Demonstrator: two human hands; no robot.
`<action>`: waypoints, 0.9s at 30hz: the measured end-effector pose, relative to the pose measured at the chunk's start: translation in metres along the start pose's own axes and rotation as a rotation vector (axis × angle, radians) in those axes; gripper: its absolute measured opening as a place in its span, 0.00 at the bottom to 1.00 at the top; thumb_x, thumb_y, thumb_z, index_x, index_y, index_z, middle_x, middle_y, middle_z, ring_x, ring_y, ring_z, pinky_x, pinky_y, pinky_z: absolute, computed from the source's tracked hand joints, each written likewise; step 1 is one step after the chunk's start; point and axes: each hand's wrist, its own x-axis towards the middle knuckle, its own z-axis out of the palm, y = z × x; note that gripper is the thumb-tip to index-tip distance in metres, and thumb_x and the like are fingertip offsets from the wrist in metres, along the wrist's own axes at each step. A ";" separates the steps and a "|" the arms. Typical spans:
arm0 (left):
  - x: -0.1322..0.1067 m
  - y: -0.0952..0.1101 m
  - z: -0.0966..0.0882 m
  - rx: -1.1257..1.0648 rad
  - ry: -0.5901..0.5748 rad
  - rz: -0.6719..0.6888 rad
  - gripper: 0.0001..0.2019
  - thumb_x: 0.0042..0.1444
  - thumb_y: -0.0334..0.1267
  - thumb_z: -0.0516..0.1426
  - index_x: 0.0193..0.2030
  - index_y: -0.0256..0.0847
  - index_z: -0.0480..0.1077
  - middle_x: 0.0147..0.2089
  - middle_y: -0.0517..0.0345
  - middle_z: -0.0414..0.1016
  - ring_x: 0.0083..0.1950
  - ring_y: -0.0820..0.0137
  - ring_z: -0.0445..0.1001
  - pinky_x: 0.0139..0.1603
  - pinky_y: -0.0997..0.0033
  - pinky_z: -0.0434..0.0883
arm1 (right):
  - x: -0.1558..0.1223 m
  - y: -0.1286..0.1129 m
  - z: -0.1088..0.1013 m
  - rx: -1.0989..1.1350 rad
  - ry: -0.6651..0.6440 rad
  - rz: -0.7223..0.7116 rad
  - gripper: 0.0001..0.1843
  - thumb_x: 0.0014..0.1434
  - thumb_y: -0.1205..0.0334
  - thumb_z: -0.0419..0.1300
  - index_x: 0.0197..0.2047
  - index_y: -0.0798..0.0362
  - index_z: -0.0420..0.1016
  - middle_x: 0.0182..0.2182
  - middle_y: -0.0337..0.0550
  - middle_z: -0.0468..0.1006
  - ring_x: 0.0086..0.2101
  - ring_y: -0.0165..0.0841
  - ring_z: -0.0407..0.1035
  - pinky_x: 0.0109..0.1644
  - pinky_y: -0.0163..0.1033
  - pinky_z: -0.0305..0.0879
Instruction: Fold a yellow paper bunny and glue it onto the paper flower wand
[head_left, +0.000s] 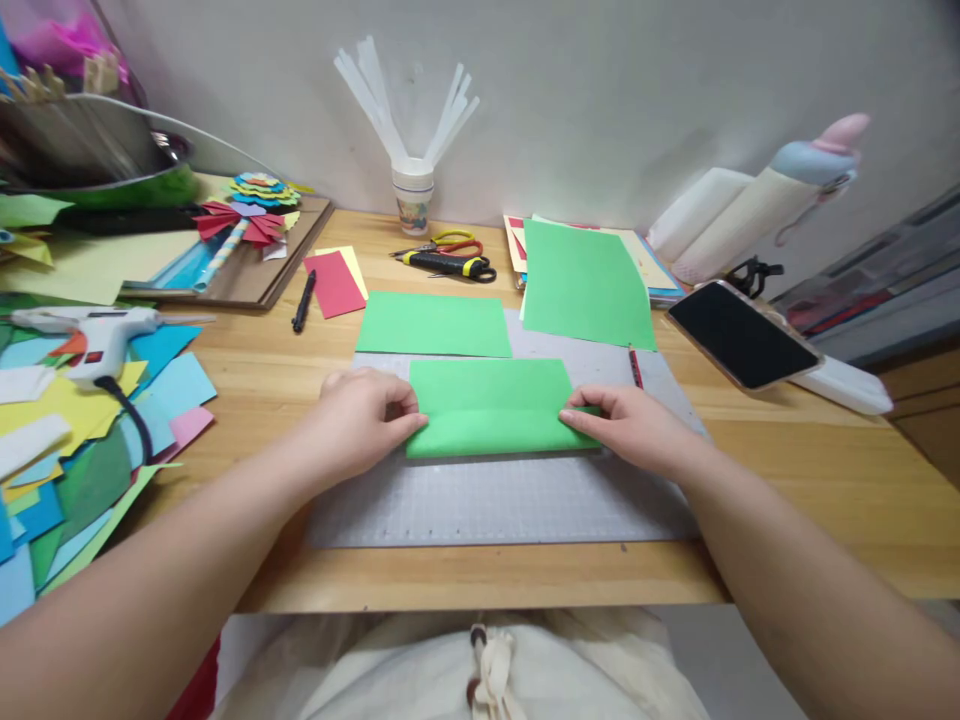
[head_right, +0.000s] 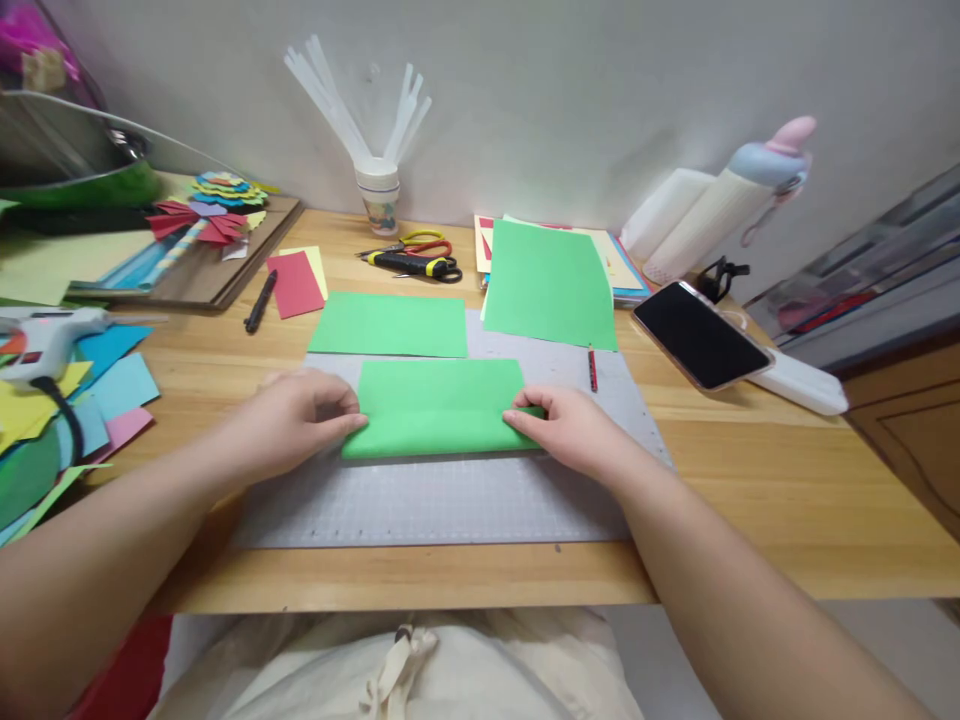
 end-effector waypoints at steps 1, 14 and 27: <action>0.002 -0.002 0.002 0.008 0.025 0.006 0.11 0.55 0.46 0.57 0.26 0.43 0.70 0.34 0.58 0.77 0.42 0.60 0.71 0.47 0.58 0.60 | 0.001 0.001 0.003 -0.025 0.028 0.011 0.16 0.61 0.49 0.55 0.28 0.51 0.72 0.20 0.35 0.67 0.22 0.31 0.62 0.26 0.36 0.57; 0.009 -0.013 0.015 -0.030 0.077 0.061 0.09 0.56 0.43 0.60 0.29 0.43 0.72 0.35 0.59 0.75 0.47 0.60 0.69 0.48 0.56 0.56 | -0.015 -0.079 0.052 -0.474 0.047 -0.860 0.21 0.71 0.62 0.48 0.65 0.52 0.64 0.65 0.42 0.66 0.65 0.35 0.57 0.70 0.52 0.45; 0.012 -0.017 0.018 -0.040 0.104 0.095 0.06 0.54 0.40 0.63 0.29 0.43 0.73 0.33 0.61 0.73 0.44 0.62 0.69 0.48 0.59 0.57 | -0.008 -0.082 0.072 -0.504 -0.133 -0.717 0.26 0.70 0.51 0.49 0.68 0.48 0.60 0.69 0.43 0.56 0.66 0.43 0.56 0.65 0.58 0.58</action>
